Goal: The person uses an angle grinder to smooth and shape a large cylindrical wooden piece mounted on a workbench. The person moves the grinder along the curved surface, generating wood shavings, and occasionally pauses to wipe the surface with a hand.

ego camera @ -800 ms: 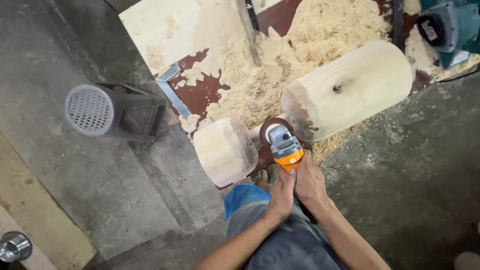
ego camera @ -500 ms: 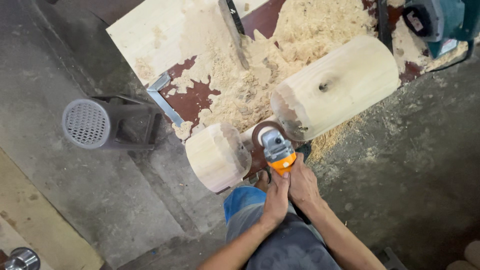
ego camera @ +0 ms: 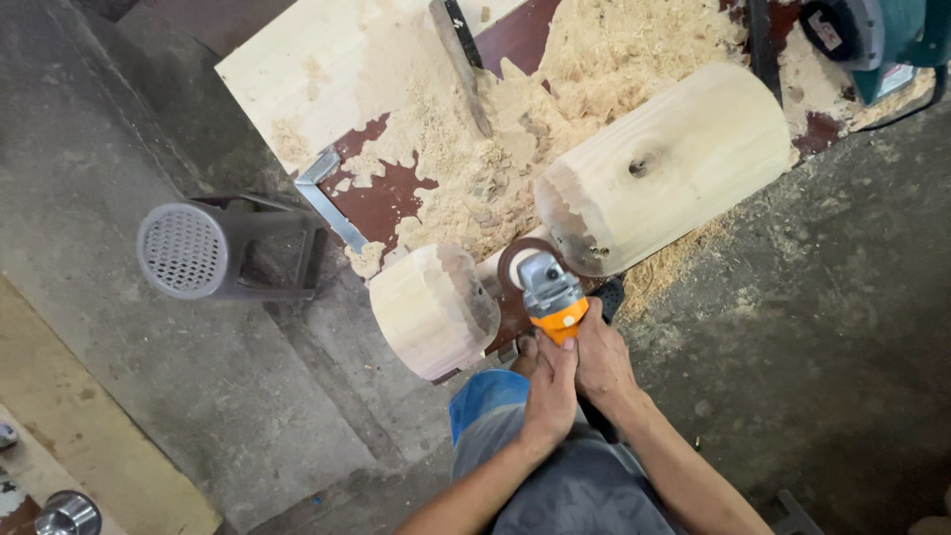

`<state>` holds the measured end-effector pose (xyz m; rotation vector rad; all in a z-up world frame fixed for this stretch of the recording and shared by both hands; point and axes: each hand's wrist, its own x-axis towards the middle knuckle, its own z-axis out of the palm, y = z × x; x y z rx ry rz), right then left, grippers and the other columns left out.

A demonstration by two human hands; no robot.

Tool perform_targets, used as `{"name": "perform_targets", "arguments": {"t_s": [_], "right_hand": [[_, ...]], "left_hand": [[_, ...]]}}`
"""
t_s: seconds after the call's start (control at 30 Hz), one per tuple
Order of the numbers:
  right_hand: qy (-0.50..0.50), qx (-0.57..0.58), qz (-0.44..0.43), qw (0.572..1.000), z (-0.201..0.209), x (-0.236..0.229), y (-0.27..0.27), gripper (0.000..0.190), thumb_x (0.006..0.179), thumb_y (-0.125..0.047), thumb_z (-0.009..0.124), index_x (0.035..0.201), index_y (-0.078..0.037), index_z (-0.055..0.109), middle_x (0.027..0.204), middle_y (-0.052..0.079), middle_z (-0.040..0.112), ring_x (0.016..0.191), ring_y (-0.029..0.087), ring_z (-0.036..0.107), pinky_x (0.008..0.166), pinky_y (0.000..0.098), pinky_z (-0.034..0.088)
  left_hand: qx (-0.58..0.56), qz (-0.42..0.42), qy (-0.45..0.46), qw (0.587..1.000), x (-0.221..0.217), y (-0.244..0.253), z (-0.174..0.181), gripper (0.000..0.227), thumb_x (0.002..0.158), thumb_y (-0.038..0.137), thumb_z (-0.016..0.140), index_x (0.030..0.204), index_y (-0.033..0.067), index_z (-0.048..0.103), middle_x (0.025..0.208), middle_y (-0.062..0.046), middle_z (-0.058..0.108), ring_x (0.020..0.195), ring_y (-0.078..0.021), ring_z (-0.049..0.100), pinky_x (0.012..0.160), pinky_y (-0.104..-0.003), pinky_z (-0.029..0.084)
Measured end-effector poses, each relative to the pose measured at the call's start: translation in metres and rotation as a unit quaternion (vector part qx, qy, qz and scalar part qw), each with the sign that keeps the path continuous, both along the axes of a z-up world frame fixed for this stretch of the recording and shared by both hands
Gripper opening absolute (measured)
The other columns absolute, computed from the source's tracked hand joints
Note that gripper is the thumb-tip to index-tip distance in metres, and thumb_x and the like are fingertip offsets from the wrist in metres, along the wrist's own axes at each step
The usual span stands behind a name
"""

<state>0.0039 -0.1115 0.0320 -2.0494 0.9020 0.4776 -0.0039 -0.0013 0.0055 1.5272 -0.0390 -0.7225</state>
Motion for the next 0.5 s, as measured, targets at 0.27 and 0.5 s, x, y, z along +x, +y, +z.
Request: {"name": "perform_targets", "arguments": {"t_s": [0.27, 0.5], "right_hand": [[-0.052, -0.019, 0.026, 0.998, -0.004, 0.005, 0.0, 0.07, 0.083, -0.05, 0.072, 0.121, 0.001, 0.042, 0.092, 0.029, 0.07, 0.087, 0.05, 0.07, 0.076, 0.0557, 0.054], [0.054, 0.005, 0.07, 0.996, 0.028, -0.014, -0.002, 0.074, 0.077, -0.051, 0.072, 0.126, -0.005, 0.043, 0.095, 0.023, 0.075, 0.092, 0.043, 0.074, 0.081, 0.0503, 0.057]], "left_hand": [[0.029, 0.027, 0.002, 0.999, 0.005, -0.001, -0.008, 0.053, 0.106, 0.037, 0.044, 0.142, -0.0017, 0.049, 0.138, -0.02, 0.056, 0.131, -0.0328, 0.052, 0.111, -0.039, 0.036], [0.282, -0.375, -0.004, 0.883, 0.047, 0.051, 0.062, 0.071, 0.108, 0.057, 0.054, 0.088, -0.0078, 0.077, 0.114, -0.034, 0.062, 0.1, -0.0411, 0.071, 0.093, -0.046, 0.051]]}}
